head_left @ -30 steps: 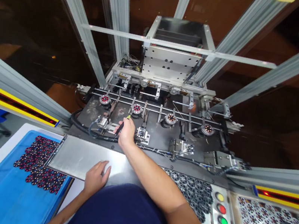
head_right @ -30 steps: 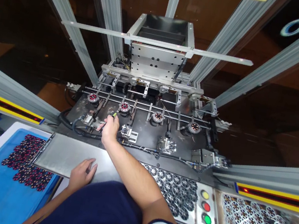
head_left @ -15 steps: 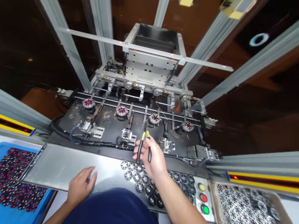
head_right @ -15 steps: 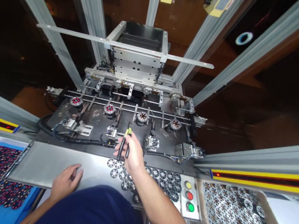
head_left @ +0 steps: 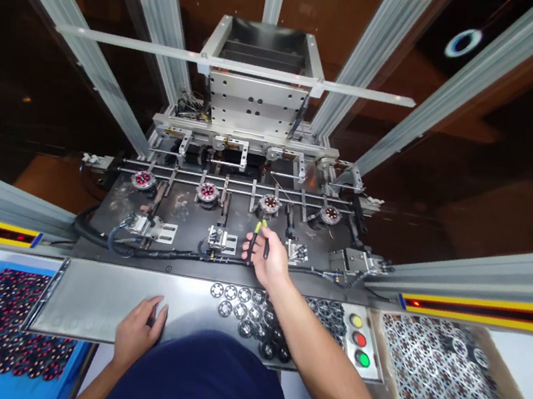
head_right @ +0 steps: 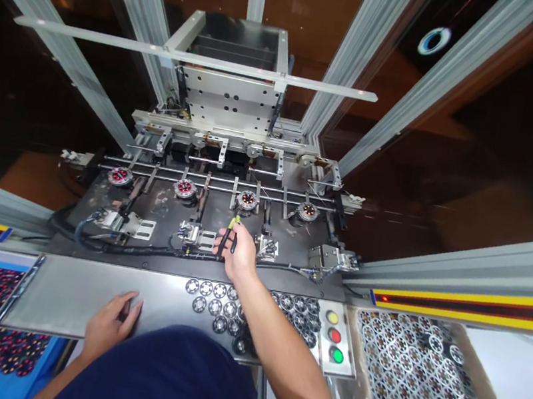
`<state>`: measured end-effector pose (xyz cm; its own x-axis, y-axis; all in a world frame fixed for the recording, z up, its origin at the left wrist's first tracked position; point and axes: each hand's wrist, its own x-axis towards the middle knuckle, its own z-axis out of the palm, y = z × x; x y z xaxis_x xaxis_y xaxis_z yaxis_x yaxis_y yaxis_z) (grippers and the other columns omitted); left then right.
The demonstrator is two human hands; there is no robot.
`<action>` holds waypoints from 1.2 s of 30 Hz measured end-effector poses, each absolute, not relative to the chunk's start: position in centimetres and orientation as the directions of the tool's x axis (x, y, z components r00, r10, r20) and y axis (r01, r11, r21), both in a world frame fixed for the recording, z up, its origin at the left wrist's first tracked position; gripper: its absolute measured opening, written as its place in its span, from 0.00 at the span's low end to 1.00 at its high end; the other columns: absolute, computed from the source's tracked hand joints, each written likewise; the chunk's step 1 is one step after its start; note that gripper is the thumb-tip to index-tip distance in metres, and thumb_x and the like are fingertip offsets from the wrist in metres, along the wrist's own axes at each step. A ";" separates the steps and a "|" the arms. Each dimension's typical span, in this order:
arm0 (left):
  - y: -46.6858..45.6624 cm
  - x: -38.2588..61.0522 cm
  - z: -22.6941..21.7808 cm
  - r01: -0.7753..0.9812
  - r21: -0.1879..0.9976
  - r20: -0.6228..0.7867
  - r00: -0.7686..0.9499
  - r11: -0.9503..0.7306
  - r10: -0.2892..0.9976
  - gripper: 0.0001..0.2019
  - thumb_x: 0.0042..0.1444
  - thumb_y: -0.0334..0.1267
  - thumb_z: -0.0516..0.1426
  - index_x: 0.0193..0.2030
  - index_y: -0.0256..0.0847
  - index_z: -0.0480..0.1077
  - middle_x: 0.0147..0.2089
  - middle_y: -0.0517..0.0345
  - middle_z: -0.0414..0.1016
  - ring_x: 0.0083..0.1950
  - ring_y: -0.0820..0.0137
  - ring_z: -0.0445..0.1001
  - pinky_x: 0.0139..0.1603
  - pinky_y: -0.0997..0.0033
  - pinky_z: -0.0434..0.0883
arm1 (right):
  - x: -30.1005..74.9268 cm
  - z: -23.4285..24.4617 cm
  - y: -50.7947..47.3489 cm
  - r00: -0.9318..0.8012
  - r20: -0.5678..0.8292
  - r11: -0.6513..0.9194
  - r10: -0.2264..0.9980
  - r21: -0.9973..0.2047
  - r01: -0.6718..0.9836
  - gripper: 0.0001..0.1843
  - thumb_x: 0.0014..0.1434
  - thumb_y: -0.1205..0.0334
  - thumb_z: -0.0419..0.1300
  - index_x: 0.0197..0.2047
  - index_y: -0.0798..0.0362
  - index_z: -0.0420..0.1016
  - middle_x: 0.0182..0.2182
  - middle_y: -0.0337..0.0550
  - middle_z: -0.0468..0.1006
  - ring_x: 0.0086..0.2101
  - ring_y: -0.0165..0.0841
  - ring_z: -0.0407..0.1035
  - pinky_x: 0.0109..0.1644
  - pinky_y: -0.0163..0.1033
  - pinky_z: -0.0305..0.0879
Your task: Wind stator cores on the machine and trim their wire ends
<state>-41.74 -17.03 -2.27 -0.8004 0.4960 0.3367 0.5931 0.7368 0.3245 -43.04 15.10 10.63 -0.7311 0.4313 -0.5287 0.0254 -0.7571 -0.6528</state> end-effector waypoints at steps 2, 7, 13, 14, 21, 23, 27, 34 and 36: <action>-17.1 -41.7 -2.3 0.594 0.327 0.333 -0.800 0.735 0.499 0.11 0.64 0.43 0.53 0.46 0.40 0.71 0.25 0.63 0.69 0.26 0.72 0.72 0.31 0.74 0.68 | -43.1 10.5 15.2 -0.726 -0.535 -0.762 0.432 -0.648 0.024 0.12 0.53 0.54 0.60 0.35 0.52 0.65 0.24 0.36 0.75 0.20 0.29 0.68 0.20 0.34 0.65; -17.2 -41.7 -2.4 0.592 0.335 0.325 -0.803 0.733 0.500 0.11 0.63 0.42 0.54 0.46 0.40 0.71 0.25 0.63 0.69 0.26 0.72 0.72 0.33 0.73 0.68 | -43.4 10.7 15.6 -0.729 -0.539 -0.774 0.421 -0.633 0.021 0.10 0.54 0.55 0.59 0.36 0.51 0.65 0.25 0.36 0.75 0.21 0.30 0.70 0.21 0.34 0.65; -17.2 -41.6 -2.6 0.589 0.347 0.323 -0.806 0.730 0.497 0.11 0.63 0.42 0.54 0.46 0.39 0.71 0.25 0.63 0.69 0.27 0.71 0.72 0.34 0.73 0.68 | -42.4 12.6 14.6 -0.793 -0.513 -0.791 0.330 -0.609 0.065 0.09 0.54 0.57 0.59 0.36 0.50 0.65 0.23 0.34 0.72 0.18 0.26 0.65 0.18 0.29 0.60; -17.3 -41.6 -2.6 0.589 0.348 0.322 -0.805 0.729 0.497 0.11 0.63 0.42 0.54 0.46 0.39 0.71 0.25 0.63 0.68 0.27 0.71 0.72 0.34 0.73 0.68 | -41.4 13.5 14.2 -0.816 -0.507 -0.793 0.276 -0.600 0.105 0.10 0.53 0.57 0.60 0.37 0.51 0.67 0.24 0.35 0.73 0.17 0.26 0.64 0.16 0.29 0.58; -17.6 -41.6 -3.2 0.563 0.354 0.301 -0.824 0.747 0.479 0.12 0.63 0.44 0.54 0.47 0.40 0.72 0.26 0.62 0.70 0.28 0.71 0.73 0.34 0.73 0.68 | -32.3 19.8 16.6 -0.896 -0.441 -0.689 0.049 -0.665 0.289 0.19 0.53 0.60 0.63 0.49 0.54 0.73 0.29 0.44 0.74 0.17 0.27 0.63 0.13 0.31 0.54; -17.7 -41.5 -3.4 0.553 0.356 0.294 -0.831 0.753 0.472 0.13 0.63 0.45 0.54 0.47 0.41 0.72 0.26 0.62 0.70 0.28 0.70 0.73 0.33 0.73 0.67 | -31.2 19.8 19.2 -0.878 -0.420 -0.662 0.230 -0.729 0.176 0.19 0.54 0.59 0.62 0.50 0.52 0.72 0.30 0.44 0.74 0.19 0.27 0.63 0.14 0.30 0.55; -17.9 -41.5 -3.6 0.540 0.355 0.282 -0.840 0.763 0.463 0.14 0.62 0.47 0.55 0.46 0.41 0.73 0.26 0.62 0.71 0.29 0.71 0.74 0.33 0.73 0.67 | -31.5 16.6 24.2 -0.753 -0.443 -0.613 0.486 -0.787 0.068 0.13 0.54 0.59 0.59 0.43 0.51 0.71 0.28 0.41 0.75 0.21 0.29 0.66 0.18 0.32 0.61; -17.8 -41.5 -3.1 0.536 0.337 0.264 -0.843 0.774 0.468 0.15 0.61 0.47 0.55 0.48 0.41 0.73 0.28 0.62 0.74 0.30 0.70 0.75 0.33 0.73 0.67 | -32.7 11.0 27.2 -0.692 -0.474 -0.634 0.545 -0.773 0.030 0.10 0.57 0.59 0.56 0.42 0.52 0.68 0.28 0.40 0.77 0.23 0.32 0.71 0.22 0.34 0.66; -17.7 -41.5 -2.9 0.527 0.328 0.253 -0.848 0.784 0.465 0.15 0.62 0.47 0.54 0.48 0.41 0.72 0.28 0.62 0.74 0.31 0.69 0.75 0.33 0.73 0.67 | -32.9 10.4 27.4 -0.695 -0.478 -0.650 0.537 -0.760 0.022 0.10 0.58 0.59 0.56 0.43 0.51 0.68 0.28 0.39 0.78 0.24 0.32 0.71 0.22 0.34 0.66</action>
<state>-41.46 -17.72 -2.87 -0.8484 0.4650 0.2529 0.5273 0.7839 0.3277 -32.89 27.40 10.45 -0.6950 0.5367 -0.4784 0.0216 -0.6495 -0.7601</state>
